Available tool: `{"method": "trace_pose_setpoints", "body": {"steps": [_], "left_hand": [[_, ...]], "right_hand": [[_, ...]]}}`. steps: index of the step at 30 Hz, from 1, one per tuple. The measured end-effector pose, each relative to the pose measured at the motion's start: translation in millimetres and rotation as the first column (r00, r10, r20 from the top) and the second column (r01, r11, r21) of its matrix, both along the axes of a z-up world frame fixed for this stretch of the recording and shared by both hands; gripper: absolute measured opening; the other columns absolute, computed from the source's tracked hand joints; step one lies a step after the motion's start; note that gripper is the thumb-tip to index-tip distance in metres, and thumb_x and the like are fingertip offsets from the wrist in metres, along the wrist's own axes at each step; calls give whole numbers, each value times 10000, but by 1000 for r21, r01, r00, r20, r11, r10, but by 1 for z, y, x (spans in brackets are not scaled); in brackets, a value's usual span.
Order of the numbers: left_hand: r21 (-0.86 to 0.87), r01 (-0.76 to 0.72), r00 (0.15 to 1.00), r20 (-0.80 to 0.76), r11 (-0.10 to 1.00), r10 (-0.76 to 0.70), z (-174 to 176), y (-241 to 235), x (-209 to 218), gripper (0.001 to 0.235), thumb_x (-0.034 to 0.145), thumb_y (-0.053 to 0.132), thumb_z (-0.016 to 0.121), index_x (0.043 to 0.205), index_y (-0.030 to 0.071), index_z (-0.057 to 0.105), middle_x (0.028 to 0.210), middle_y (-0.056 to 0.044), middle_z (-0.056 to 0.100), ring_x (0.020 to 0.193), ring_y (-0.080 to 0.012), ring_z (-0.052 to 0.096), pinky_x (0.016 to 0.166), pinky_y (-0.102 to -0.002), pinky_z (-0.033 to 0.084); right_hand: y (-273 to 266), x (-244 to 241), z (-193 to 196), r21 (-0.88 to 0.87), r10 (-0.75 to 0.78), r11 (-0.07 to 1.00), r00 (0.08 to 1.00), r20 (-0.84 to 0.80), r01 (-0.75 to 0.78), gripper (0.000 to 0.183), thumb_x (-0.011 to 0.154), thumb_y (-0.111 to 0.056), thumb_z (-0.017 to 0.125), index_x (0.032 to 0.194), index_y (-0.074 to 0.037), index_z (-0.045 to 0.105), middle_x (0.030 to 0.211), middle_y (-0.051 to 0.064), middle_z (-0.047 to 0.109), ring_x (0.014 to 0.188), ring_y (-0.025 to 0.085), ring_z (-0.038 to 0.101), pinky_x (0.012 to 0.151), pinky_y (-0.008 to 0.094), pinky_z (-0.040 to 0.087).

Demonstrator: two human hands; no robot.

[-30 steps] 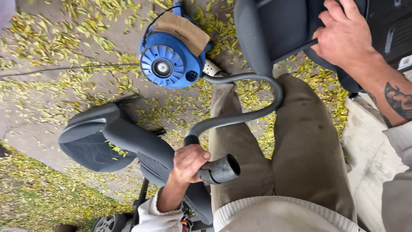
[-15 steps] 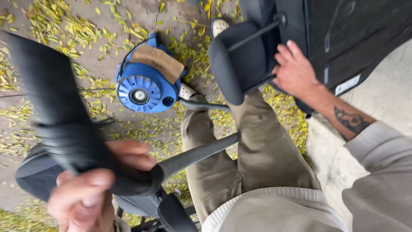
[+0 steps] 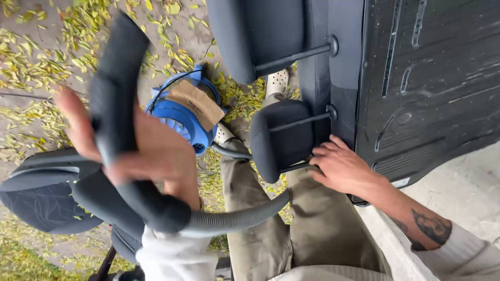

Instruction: The person uses a vacuum cleaner hose to clean a black office chair placed upside down on a leaf-covered patio. They vacuum the seat, backrest, and underside of the chair, moving the hose around to reach different areas.

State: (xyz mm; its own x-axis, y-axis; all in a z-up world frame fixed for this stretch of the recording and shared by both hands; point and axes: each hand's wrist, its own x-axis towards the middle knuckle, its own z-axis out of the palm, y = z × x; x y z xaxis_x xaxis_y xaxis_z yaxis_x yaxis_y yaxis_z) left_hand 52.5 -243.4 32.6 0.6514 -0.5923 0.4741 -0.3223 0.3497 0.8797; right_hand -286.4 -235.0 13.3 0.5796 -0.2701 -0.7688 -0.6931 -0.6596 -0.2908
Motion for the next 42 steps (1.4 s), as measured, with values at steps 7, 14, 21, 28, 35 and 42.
{"method": "trace_pose_setpoints", "body": {"steps": [7,14,21,28,35,42], "left_hand": [[491,428,889,-76,759,-452,-49,-67,31,201,1072,27,723,1215,54,585,1248,-143,675,1061,-230,652,973,-317,522],[447,449,815,150,774,-559,-60,2,-9,307,858,-36,828,1079,49,632,1430,-261,565,1309,-430,641,1110,-477,539],[531,460,804,90,711,-588,-66,50,-41,352,790,58,884,1063,99,666,1449,-235,537,1363,-476,558,1170,-543,498],[466,427,799,207,775,-565,-77,-36,-8,302,850,-25,858,1078,39,672,1480,-219,546,1429,-434,540,1202,-512,459],[409,444,848,95,797,-521,-59,-31,2,279,804,-8,854,955,1,619,1295,-317,610,1290,-463,606,1131,-567,506],[418,293,941,37,860,-338,-94,8,-42,141,891,61,752,982,54,643,1383,-283,581,1377,-421,583,1200,-512,469]], "right_hand": [[-99,90,18,40,-420,884,752,507,467,229,942,-213,724,1123,-76,695,1188,89,706,1134,297,583,1037,476,457],[-146,109,-37,-180,-266,900,828,494,397,242,977,-203,757,1176,-86,683,1022,87,721,1057,309,629,1132,513,414],[-155,103,-42,61,-372,916,780,504,397,180,1007,-232,721,1071,-64,720,973,85,744,985,326,673,946,482,462],[-141,100,-45,119,-488,855,706,513,504,159,1039,-214,709,1061,-60,741,997,104,720,971,324,650,903,438,471],[-91,95,-30,-43,-442,771,582,682,636,187,989,-96,782,1157,-85,698,1303,85,622,1263,318,537,1109,449,438],[-83,96,-27,-121,-432,702,555,710,702,256,912,-83,804,1145,-92,697,1359,105,609,1320,334,519,1120,477,395]]}}
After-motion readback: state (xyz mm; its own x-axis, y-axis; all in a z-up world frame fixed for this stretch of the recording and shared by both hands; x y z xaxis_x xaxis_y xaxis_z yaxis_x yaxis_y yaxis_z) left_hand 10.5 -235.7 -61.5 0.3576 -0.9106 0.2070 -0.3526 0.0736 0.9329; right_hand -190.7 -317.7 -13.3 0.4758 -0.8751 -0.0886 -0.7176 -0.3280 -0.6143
